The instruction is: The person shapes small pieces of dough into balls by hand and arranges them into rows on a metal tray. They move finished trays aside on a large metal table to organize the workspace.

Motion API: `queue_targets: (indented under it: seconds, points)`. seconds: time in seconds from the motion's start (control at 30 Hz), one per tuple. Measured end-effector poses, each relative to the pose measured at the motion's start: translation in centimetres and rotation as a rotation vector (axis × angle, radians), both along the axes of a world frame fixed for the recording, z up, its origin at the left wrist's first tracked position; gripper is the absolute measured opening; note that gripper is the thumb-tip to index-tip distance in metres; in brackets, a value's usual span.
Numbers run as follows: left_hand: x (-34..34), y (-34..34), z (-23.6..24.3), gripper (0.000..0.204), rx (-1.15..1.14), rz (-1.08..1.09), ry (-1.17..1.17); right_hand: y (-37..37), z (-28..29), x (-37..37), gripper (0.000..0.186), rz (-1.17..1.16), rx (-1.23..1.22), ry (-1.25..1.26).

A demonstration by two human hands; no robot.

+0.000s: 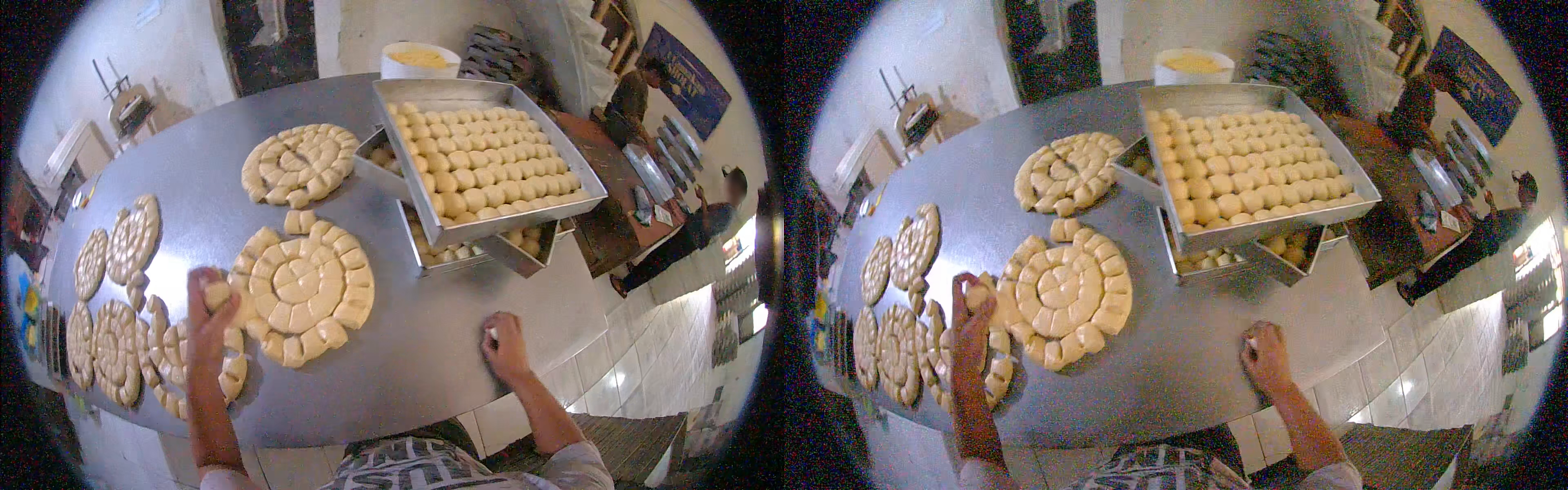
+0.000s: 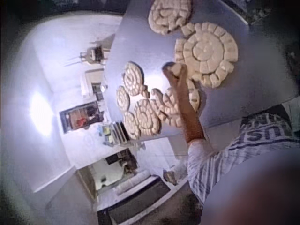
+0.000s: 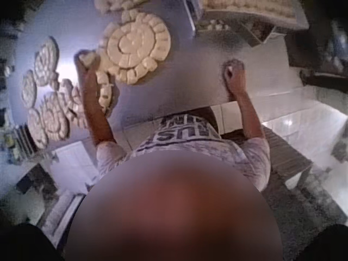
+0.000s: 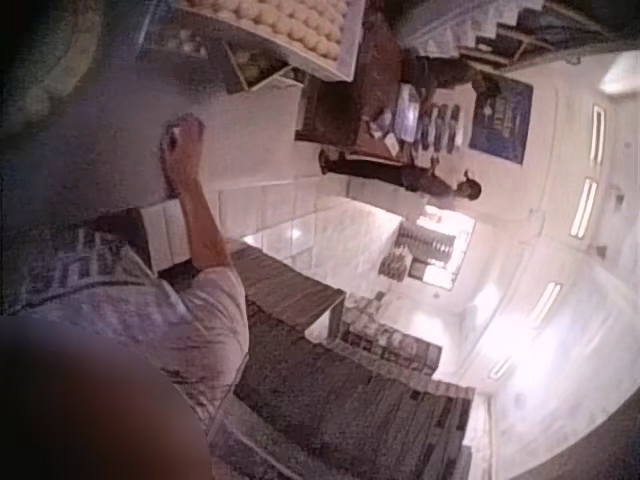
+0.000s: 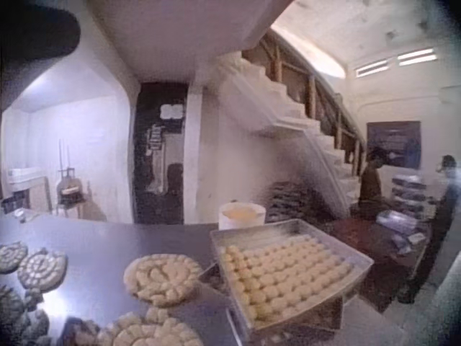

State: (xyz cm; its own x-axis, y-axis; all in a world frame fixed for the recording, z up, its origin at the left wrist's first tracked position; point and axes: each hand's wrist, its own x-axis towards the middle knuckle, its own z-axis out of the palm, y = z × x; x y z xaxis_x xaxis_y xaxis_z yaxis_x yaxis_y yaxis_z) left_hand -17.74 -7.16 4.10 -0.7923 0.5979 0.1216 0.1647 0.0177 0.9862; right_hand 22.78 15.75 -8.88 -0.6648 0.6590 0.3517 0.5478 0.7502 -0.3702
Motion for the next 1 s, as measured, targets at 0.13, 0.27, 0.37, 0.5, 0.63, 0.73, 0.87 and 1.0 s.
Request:
queue_targets:
  seconds: [0.13,0.27,0.37,0.5,0.63,0.73,0.87,1.0]
  points:
    - [4.7,4.1,-1.1,0.018,-0.136,-0.097,0.040,5.5,0.7,-1.0,0.027,-0.407,-0.150,-0.136]
    - [6.7,5.6,-1.2,0.027,0.008,-0.051,-0.201,2.4,3.9,1.9,0.025,0.009,-0.074,-0.093]
    - [8.0,3.6,-2.2,0.038,0.062,-0.092,-0.248,6.4,8.7,5.9,0.028,0.151,-0.661,0.019]
    - [12.3,2.5,-2.4,0.037,0.093,0.092,-0.314,14.6,19.6,0.5,0.035,0.438,-0.934,0.562]
    - [15.9,2.7,-3.5,0.031,0.130,0.192,-0.296,23.6,28.8,-10.7,0.031,0.621,-0.661,1.290]
    - [17.9,2.3,-3.0,0.029,0.002,0.291,-0.233,31.6,31.1,-19.2,0.020,0.373,-0.130,1.241]
    - [20.1,-0.7,-3.1,0.028,-0.109,0.449,-0.211,38.9,18.8,-29.6,0.023,0.045,0.325,0.190]
    - [21.5,-5.8,-4.7,0.029,-0.142,0.507,-0.117,31.8,20.3,-30.1,0.037,0.360,0.208,-0.284]
